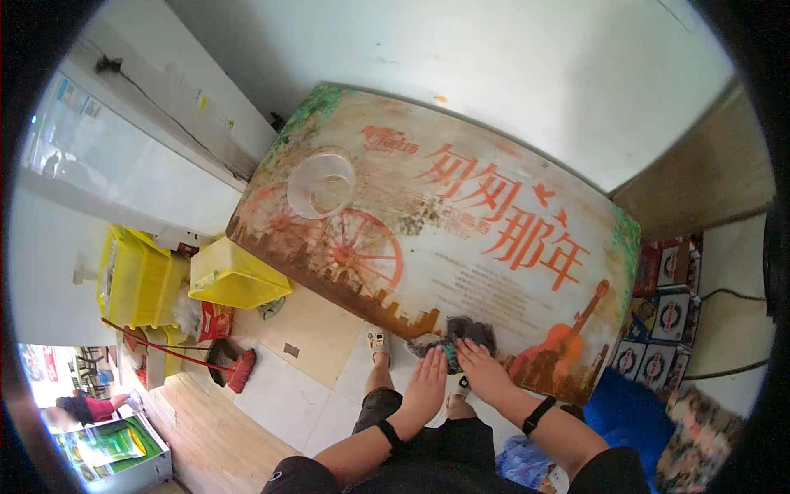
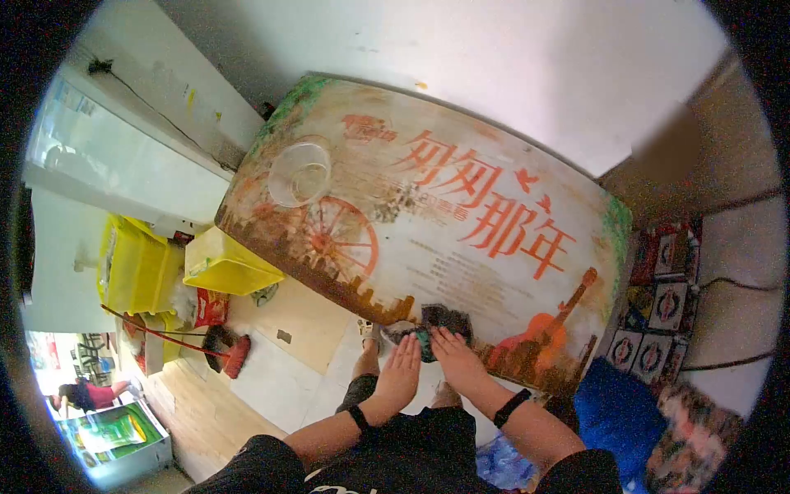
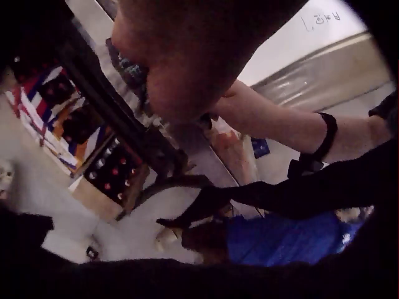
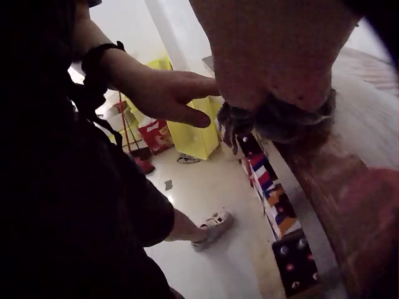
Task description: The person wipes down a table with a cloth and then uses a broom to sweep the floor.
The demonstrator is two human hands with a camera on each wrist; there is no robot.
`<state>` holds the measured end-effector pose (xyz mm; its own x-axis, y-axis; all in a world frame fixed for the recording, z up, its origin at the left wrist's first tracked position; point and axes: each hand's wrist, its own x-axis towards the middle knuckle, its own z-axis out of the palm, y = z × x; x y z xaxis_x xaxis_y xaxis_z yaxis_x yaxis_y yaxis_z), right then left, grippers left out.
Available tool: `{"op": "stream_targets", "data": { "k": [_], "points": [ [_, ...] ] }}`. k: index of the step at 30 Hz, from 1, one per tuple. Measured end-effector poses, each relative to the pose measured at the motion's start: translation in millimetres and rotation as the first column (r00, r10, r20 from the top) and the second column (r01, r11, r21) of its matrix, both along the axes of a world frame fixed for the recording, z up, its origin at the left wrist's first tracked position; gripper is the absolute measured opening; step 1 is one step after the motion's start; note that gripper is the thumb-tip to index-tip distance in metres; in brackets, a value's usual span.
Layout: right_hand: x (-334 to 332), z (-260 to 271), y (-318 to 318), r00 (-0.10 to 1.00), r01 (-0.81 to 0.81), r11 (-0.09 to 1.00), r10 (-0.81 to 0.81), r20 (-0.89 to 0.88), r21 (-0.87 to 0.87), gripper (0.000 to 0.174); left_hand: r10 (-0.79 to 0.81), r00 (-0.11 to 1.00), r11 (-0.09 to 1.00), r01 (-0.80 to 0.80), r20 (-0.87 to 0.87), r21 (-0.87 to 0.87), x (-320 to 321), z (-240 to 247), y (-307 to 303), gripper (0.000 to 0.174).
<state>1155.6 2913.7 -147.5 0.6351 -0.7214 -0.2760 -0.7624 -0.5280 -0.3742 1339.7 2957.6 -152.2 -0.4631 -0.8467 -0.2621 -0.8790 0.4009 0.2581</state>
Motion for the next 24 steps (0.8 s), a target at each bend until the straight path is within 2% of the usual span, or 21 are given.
{"op": "stream_targets", "data": {
  "k": [4,6,7,10,12,13,15,18,20,22,23,24],
  "points": [
    [70.5,-1.2,-45.0,0.996,-0.083,0.997,0.083,0.025,0.003,0.045,0.109,0.994,0.994,-0.109,-0.010,0.003,63.4,-5.2,-29.6,0.057],
    [100.6,-7.6,-61.8,0.994,-0.099,0.995,0.099,0.045,-0.009,0.044,0.150,0.987,0.987,-0.153,0.050,0.057,92.7,-3.1,-46.2,0.055],
    [118.6,-5.3,-72.2,0.994,-0.100,0.995,0.101,0.035,-0.016,0.045,0.214,0.977,0.976,-0.214,0.001,0.033,105.8,-3.0,-53.1,0.056],
    [150.6,-0.5,-91.3,0.994,-0.096,0.995,0.096,0.050,-0.003,0.048,0.230,0.973,0.973,-0.230,0.003,0.020,135.4,2.3,-74.3,0.056],
    [154.7,-0.1,-94.4,0.994,-0.094,0.994,0.097,0.056,-0.048,0.046,0.225,0.974,0.974,-0.225,-0.010,-0.005,142.6,6.4,-83.0,0.056],
    [158.1,-0.7,-94.2,0.994,-0.092,0.995,0.095,0.058,-0.048,0.046,0.276,0.958,0.961,-0.274,-0.083,0.027,143.1,5.7,-85.7,0.057],
    [160.2,0.9,-87.9,0.989,0.027,0.996,-0.014,0.149,-0.090,0.044,0.358,0.905,0.933,-0.357,-0.228,0.049,136.0,-2.6,-82.1,0.057],
    [154.3,16.5,-82.8,0.989,0.098,0.995,-0.095,0.111,-0.016,0.037,0.407,0.896,0.913,-0.405,-0.180,0.051,112.0,5.4,-79.8,0.057],
    [129.3,19.8,-68.2,0.986,0.116,0.991,-0.107,0.128,-0.068,0.032,0.377,0.904,0.926,-0.375,-0.204,0.050,93.7,5.5,-67.0,0.057],
    [92.3,29.7,-49.4,0.983,0.171,0.984,-0.173,0.059,0.038,0.029,0.244,0.963,0.969,-0.238,-0.115,0.067,61.6,3.0,-51.3,0.057],
    [69.9,24.1,-34.6,0.977,0.190,0.982,-0.190,0.098,0.005,0.033,0.235,0.958,0.970,-0.222,-0.162,0.094,43.1,1.7,-41.8,0.058],
    [45.7,18.2,-19.3,0.969,0.212,0.977,-0.206,0.135,-0.032,0.036,0.001,0.998,0.999,0.001,0.065,-0.038,22.9,-6.5,-34.3,0.060]
  ]
}}
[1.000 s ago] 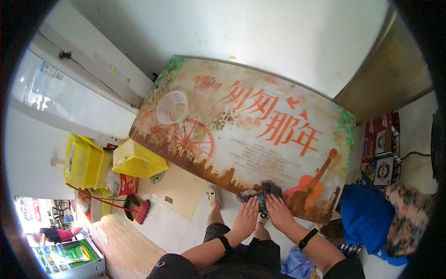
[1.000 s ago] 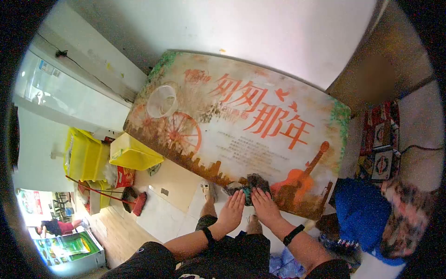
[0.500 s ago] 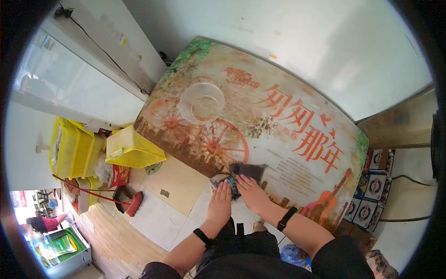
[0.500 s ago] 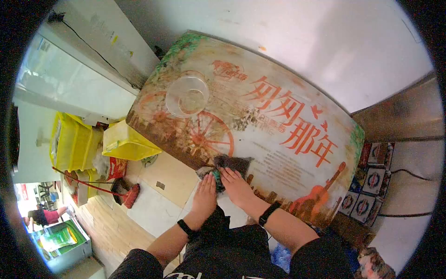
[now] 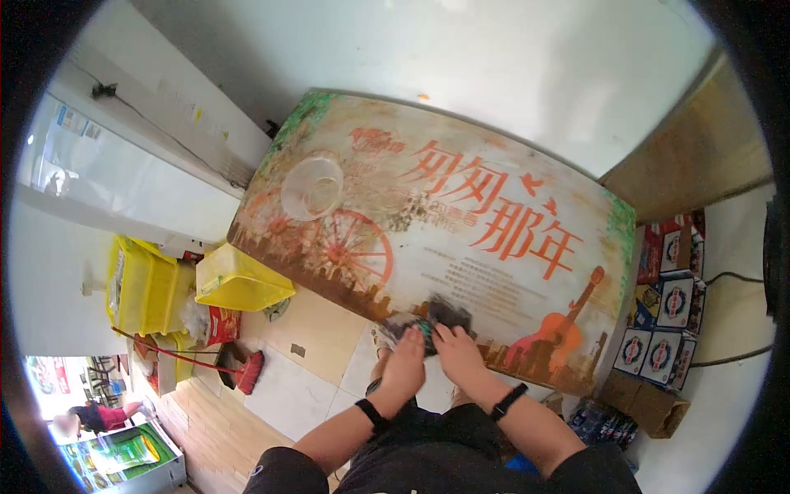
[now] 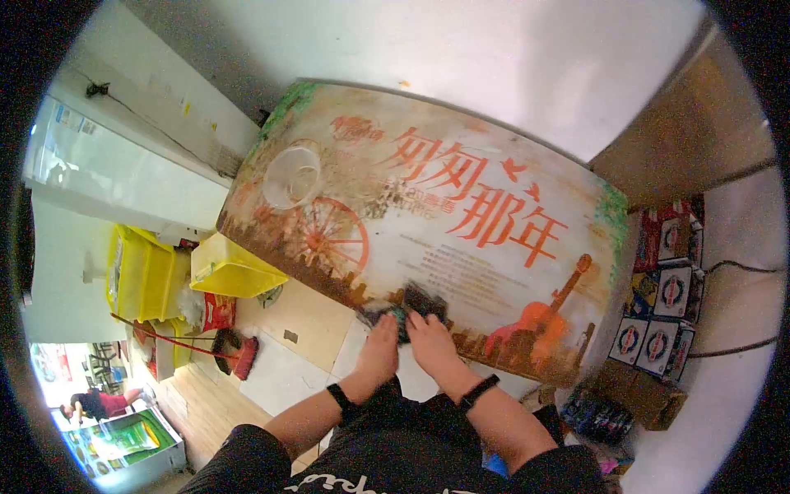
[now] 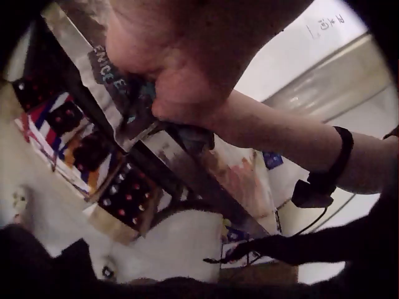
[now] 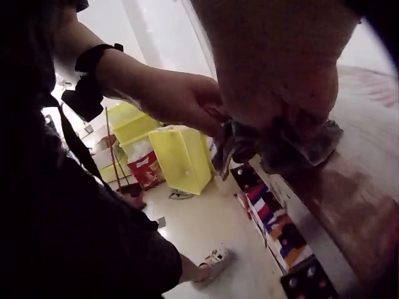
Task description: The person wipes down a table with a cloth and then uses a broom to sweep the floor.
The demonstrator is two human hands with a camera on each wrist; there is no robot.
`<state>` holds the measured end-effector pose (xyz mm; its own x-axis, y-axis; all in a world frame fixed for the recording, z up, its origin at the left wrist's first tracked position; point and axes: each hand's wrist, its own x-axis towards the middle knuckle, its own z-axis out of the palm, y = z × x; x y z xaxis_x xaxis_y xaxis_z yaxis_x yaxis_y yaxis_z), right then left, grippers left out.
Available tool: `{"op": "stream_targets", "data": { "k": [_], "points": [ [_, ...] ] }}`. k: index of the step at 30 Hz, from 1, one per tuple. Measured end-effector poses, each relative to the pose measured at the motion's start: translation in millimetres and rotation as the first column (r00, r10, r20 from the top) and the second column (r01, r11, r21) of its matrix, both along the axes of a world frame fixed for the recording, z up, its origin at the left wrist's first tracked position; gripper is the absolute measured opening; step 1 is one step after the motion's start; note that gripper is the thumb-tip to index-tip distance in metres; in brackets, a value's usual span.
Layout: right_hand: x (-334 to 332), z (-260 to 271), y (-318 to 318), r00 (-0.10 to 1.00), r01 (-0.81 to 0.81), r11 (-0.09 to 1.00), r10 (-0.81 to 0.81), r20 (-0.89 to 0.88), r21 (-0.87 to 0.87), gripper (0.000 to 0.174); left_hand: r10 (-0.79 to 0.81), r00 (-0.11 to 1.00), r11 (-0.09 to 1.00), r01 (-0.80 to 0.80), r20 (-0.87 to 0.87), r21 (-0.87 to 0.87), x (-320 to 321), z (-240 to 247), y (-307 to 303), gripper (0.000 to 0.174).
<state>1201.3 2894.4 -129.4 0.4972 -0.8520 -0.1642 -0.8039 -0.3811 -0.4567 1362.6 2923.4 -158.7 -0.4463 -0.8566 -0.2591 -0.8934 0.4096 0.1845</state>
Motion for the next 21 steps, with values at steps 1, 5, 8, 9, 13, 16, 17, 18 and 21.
{"op": "stream_targets", "data": {
  "k": [1,5,8,9,13,16,17,18,21],
  "points": [
    [-22.5,-1.4,13.7,0.999,0.032,0.999,-0.031,-0.034,0.031,0.036,-0.059,0.998,0.997,0.059,0.003,0.045,-20.9,1.8,7.1,0.060],
    [-108.7,9.9,58.4,0.988,0.122,0.985,-0.109,-0.106,0.123,0.038,-0.195,0.959,0.969,0.221,-0.204,0.114,-90.2,2.7,34.4,0.061],
    [-144.0,4.6,76.8,0.985,0.154,0.986,-0.148,-0.087,0.070,0.034,-0.265,0.936,0.953,0.291,-0.231,0.087,-119.6,12.3,33.7,0.063],
    [-142.7,2.2,76.4,0.985,0.123,0.992,-0.118,-0.130,0.038,0.035,-0.317,0.942,0.938,0.329,-0.109,0.112,-120.2,25.4,29.8,0.062],
    [-109.9,1.8,55.6,0.986,0.039,0.994,-0.022,-0.165,0.100,0.036,-0.236,0.971,0.970,0.238,-0.043,0.057,-92.7,12.9,27.5,0.058],
    [-63.3,-4.7,24.1,0.996,-0.041,0.994,0.048,-0.079,0.097,0.035,-0.139,0.989,0.990,0.140,-0.047,0.025,-44.9,11.4,14.0,0.054],
    [-46.5,-2.2,11.3,0.996,-0.076,0.994,0.080,-0.050,0.074,0.033,-0.118,0.993,0.993,0.119,-0.022,0.013,-28.6,10.0,7.5,0.053],
    [-26.9,-1.8,-2.2,0.993,-0.100,0.992,0.104,-0.053,0.080,0.033,-0.097,0.995,0.995,0.097,0.002,0.000,-11.4,9.6,0.1,0.052],
    [34.9,-6.6,-38.7,0.985,-0.167,0.984,0.170,-0.041,0.057,0.031,0.069,0.998,0.997,-0.068,-0.007,0.031,40.4,17.8,-27.5,0.051]
  ]
}}
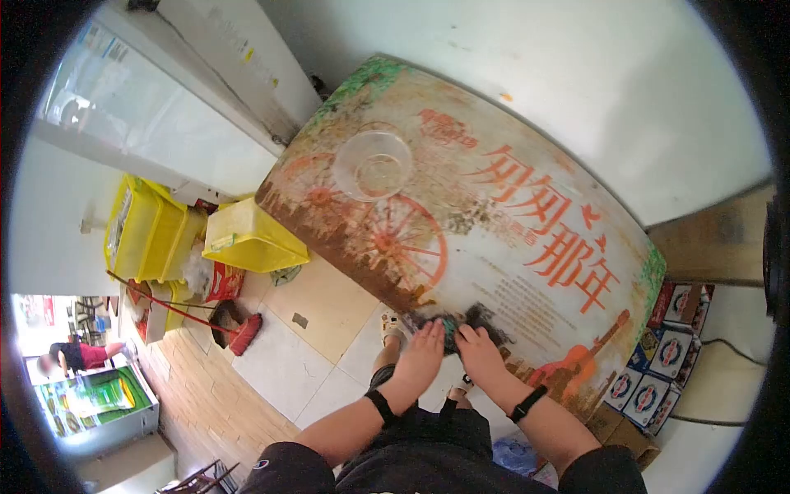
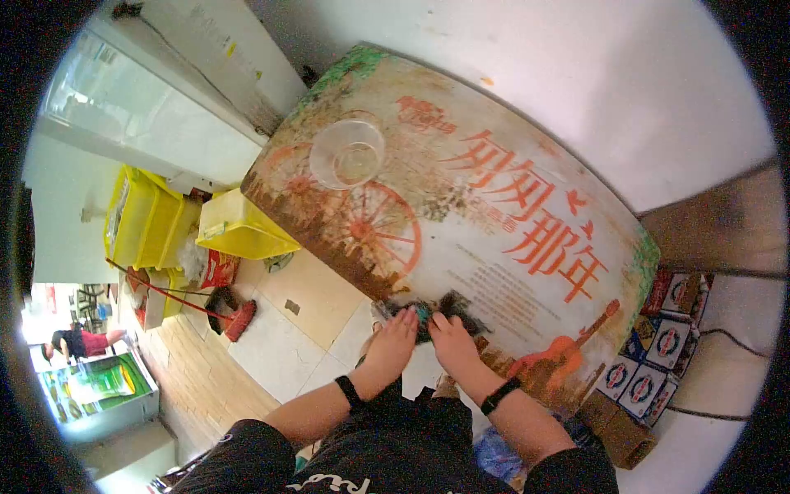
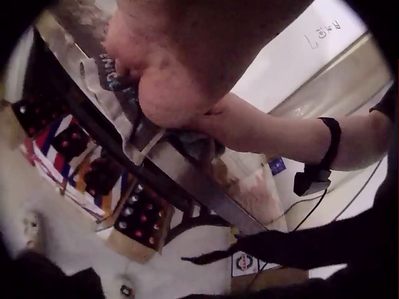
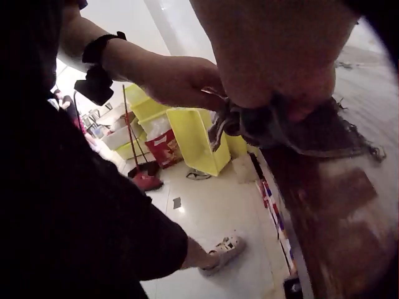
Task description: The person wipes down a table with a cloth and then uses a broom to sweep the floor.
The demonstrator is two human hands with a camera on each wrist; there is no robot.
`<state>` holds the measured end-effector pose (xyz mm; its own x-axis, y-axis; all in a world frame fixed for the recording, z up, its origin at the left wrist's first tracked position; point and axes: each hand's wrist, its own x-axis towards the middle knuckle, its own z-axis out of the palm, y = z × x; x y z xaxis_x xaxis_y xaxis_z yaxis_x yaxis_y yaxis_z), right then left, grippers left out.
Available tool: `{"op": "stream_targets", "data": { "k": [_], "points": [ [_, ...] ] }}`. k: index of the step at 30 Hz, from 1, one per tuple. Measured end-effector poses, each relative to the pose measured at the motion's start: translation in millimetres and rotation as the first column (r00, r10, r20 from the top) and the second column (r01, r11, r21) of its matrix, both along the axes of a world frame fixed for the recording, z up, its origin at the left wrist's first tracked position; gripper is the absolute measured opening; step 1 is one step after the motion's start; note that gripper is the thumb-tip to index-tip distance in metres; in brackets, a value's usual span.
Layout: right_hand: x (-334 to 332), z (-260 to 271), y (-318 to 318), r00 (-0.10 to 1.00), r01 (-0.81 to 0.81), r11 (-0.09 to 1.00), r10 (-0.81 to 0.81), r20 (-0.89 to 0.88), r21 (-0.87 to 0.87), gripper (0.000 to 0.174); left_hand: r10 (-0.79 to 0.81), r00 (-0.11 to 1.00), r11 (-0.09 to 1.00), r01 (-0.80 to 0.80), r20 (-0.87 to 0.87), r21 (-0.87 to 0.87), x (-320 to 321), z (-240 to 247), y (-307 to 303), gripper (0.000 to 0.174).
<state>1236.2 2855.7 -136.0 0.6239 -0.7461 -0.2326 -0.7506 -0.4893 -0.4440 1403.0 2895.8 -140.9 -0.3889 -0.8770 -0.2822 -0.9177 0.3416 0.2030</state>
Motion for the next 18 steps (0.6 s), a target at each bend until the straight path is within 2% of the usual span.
{"op": "stream_targets", "data": {
  "k": [2,4,5,7,9,12,14,15,17,18],
  "points": [
    [41.8,-3.2,-27.6,0.998,-0.032,0.998,0.035,0.044,-0.052,0.026,0.065,0.997,0.998,-0.065,0.034,0.018,36.0,-4.3,-17.7,0.051],
    [82.9,4.5,-58.9,0.996,-0.083,0.997,0.083,-0.021,-0.006,0.026,0.119,0.992,0.986,-0.113,0.046,-0.119,72.8,-17.3,-34.2,0.050],
    [96.1,7.1,-65.2,0.990,-0.109,0.993,0.112,-0.085,0.041,0.025,0.132,0.990,0.986,-0.126,0.050,-0.114,84.3,-18.0,-41.0,0.050],
    [105.8,-0.1,-69.0,0.992,-0.099,0.995,0.101,-0.072,0.028,0.026,0.138,0.988,0.990,-0.138,-0.067,-0.003,99.9,-9.3,-56.5,0.060],
    [110.4,-6.7,-71.8,0.995,-0.080,0.997,0.080,-0.065,0.008,0.026,0.145,0.986,0.988,-0.149,-0.085,-0.036,104.7,-26.9,-60.1,0.064],
    [103.4,-8.2,-62.4,1.000,0.011,0.999,-0.011,0.012,-0.030,0.028,0.183,0.979,0.981,-0.188,-0.089,-0.052,89.9,-26.1,-59.0,0.061],
    [94.0,-5.0,-54.4,0.987,0.111,0.993,-0.106,0.122,-0.030,0.030,0.355,0.907,0.930,-0.368,-0.226,-0.019,75.6,-12.4,-54.9,0.043],
    [81.5,-7.0,-46.4,0.986,0.113,0.993,-0.108,0.129,-0.035,0.030,0.351,0.910,0.930,-0.365,-0.221,-0.027,63.7,-11.1,-46.4,0.043],
    [43.6,-11.6,-22.7,0.976,0.112,0.991,-0.124,0.182,0.077,0.038,0.399,0.835,0.909,-0.415,-0.379,0.044,29.5,-10.4,-17.2,0.040],
    [25.1,-8.4,-11.4,0.975,0.113,0.991,-0.124,0.182,0.069,0.038,0.310,0.881,0.938,-0.346,-0.357,-0.039,12.6,-14.3,-3.8,0.039]
  ]
}}
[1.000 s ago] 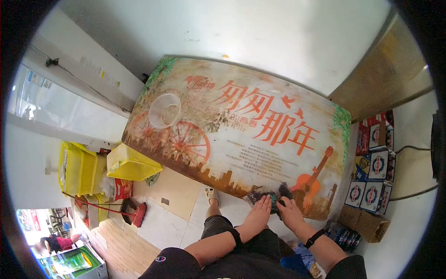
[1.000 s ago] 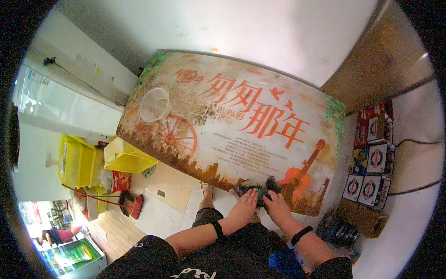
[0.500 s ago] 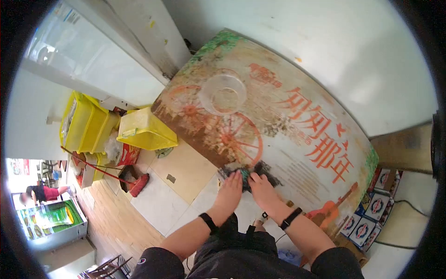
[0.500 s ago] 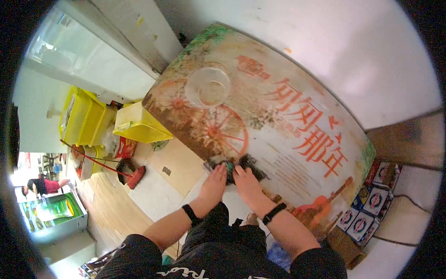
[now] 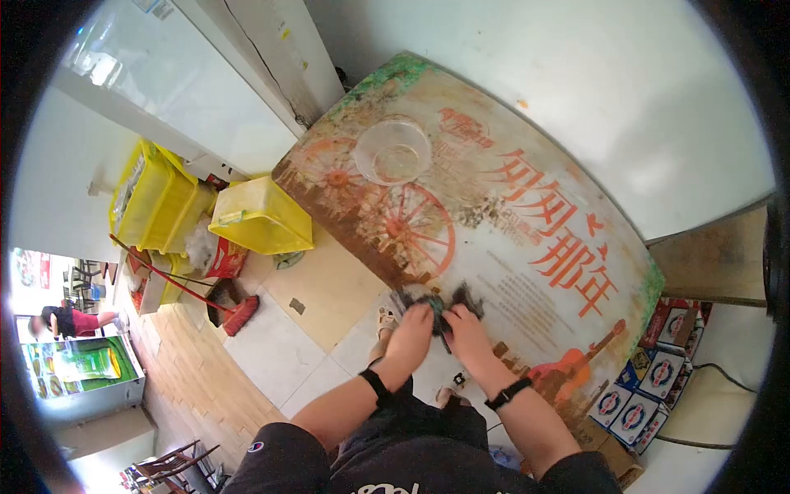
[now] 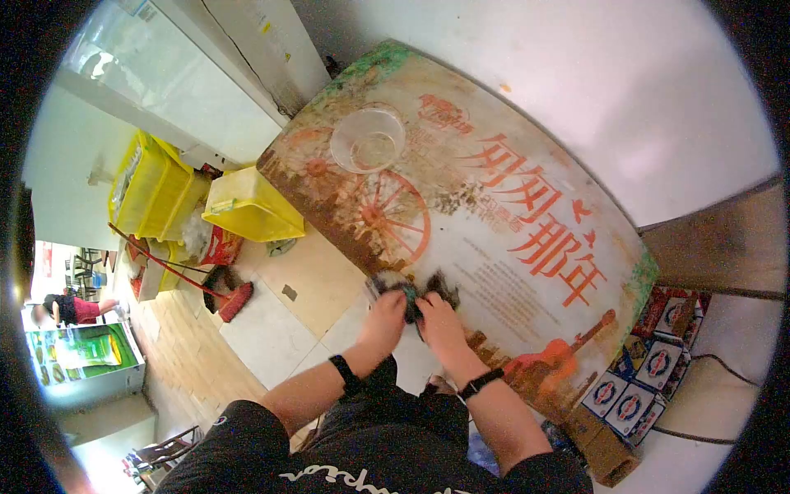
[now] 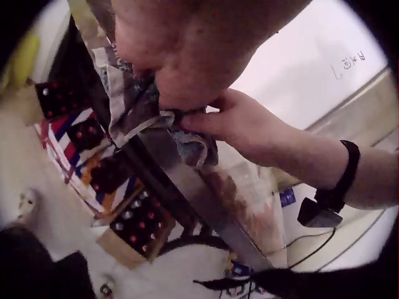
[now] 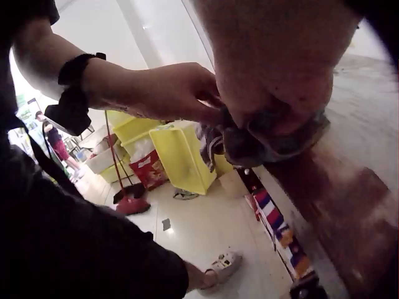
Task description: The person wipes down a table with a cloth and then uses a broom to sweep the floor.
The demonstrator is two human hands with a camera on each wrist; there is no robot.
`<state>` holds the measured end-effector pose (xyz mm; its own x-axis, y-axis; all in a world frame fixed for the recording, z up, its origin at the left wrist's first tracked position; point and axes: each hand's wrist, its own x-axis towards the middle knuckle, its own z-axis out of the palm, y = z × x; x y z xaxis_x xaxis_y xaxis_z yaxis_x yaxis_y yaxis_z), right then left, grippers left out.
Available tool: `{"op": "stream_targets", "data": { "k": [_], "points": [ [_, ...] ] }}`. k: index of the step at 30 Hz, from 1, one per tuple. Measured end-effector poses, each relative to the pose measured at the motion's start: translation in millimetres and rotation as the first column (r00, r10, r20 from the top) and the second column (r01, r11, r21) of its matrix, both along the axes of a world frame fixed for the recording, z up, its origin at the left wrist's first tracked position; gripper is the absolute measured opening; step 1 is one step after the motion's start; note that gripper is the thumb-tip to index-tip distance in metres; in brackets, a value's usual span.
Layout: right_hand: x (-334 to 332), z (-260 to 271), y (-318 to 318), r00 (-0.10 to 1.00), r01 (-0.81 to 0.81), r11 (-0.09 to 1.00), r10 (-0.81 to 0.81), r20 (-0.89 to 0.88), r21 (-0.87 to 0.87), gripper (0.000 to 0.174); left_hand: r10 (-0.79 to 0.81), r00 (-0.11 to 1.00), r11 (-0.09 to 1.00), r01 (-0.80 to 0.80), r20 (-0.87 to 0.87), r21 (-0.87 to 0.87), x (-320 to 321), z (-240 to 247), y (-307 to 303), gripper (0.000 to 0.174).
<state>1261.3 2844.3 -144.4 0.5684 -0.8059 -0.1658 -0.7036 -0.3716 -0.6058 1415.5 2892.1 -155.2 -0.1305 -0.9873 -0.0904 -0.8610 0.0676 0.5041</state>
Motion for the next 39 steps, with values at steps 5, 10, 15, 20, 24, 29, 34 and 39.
{"op": "stream_targets", "data": {
  "k": [5,10,15,20,24,29,34,39],
  "points": [
    [-90.5,19.4,60.0,0.974,0.222,0.968,-0.225,0.010,0.120,0.047,-0.148,0.989,0.989,0.147,-0.019,-0.028,-85.5,5.1,47.5,0.041],
    [-119.1,8.7,77.7,0.978,0.160,0.984,-0.147,-0.146,0.082,0.033,-0.232,0.973,0.973,0.232,-0.016,0.001,-113.7,7.9,51.5,0.043],
    [-84.3,2.7,63.7,0.996,0.055,0.998,-0.057,-0.075,-0.039,0.022,-0.206,0.976,0.978,0.203,-0.067,-0.051,-78.0,-7.7,42.8,0.041],
    [-35.0,3.7,31.3,0.994,0.021,0.999,-0.017,-0.107,0.035,0.024,-0.136,0.983,0.990,0.131,-0.123,-0.052,-30.2,-4.2,21.2,0.039],
    [1.1,0.2,0.8,0.995,-0.050,0.998,0.052,-0.088,0.035,0.025,-0.083,0.991,0.996,0.080,-0.108,-0.027,4.9,0.3,1.9,0.037],
    [49.4,-0.2,-39.5,0.972,-0.092,0.982,0.125,-0.201,0.167,0.025,-0.088,0.995,0.996,0.090,-0.055,0.025,52.8,2.8,-23.6,0.029],
    [74.9,6.1,-60.1,0.980,-0.140,0.979,0.159,-0.122,0.151,0.026,-0.006,0.997,0.997,0.012,-0.080,0.072,75.4,7.2,-38.6,0.025],
    [57.6,2.5,-37.0,0.999,-0.052,0.999,0.052,0.008,-0.007,0.030,0.040,0.990,0.999,-0.036,-0.136,0.028,63.0,-6.0,-36.9,0.029]
  ]
}}
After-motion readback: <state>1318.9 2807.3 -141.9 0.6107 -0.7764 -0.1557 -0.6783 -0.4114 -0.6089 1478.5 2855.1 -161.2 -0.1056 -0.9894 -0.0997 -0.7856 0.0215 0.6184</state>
